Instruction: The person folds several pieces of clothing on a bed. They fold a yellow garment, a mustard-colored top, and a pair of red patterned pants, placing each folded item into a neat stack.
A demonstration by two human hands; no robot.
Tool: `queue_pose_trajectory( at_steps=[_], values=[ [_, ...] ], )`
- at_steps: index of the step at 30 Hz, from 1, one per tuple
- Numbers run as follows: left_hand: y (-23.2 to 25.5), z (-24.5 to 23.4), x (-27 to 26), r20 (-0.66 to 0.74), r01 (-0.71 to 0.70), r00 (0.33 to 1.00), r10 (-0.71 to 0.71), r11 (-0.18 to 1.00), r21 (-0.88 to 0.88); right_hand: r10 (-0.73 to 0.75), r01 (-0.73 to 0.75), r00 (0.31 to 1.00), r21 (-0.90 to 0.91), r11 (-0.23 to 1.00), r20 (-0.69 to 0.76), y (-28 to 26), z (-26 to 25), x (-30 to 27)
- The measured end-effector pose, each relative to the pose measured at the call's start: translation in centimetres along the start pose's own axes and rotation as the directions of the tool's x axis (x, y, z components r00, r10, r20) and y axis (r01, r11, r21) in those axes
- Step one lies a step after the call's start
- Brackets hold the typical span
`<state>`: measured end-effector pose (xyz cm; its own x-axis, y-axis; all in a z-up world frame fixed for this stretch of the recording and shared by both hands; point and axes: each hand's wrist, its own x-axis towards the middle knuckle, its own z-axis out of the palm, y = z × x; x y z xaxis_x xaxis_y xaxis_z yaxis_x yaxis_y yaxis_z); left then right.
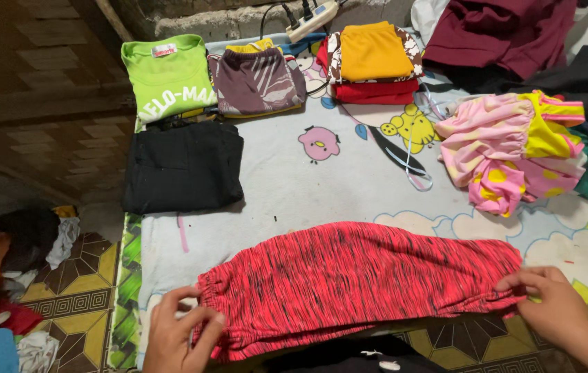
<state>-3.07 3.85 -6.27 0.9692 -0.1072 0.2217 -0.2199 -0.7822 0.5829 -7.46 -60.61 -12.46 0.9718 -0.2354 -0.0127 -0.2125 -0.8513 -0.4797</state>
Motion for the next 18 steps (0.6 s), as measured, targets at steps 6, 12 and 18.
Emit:
queue_pose_trajectory(
  at_steps=[6, 12, 18],
  values=[
    [-1.1, 4.6, -1.0, 0.091, 0.644, 0.679, -0.728, 0.651, 0.401, 0.732, -0.718, 0.656, 0.451, 0.53, 0.183, -0.3, 3.1, -0.5],
    [-2.8, 5.1, 1.5, 0.44, 0.635, 0.436, -0.785, 0.615, 0.467, 0.749, -0.902, 0.41, 0.354, 0.247, 0.52, 0.0, 4.3, 1.8],
    [-0.4, -1.2, 10.6, 0.627, 0.981, 0.15, -0.765, 0.195, 0.003, 0.557, -0.817, 0.515, 0.57, 0.089, 0.651, -2.8, -1.9, 9.7]
  ],
)
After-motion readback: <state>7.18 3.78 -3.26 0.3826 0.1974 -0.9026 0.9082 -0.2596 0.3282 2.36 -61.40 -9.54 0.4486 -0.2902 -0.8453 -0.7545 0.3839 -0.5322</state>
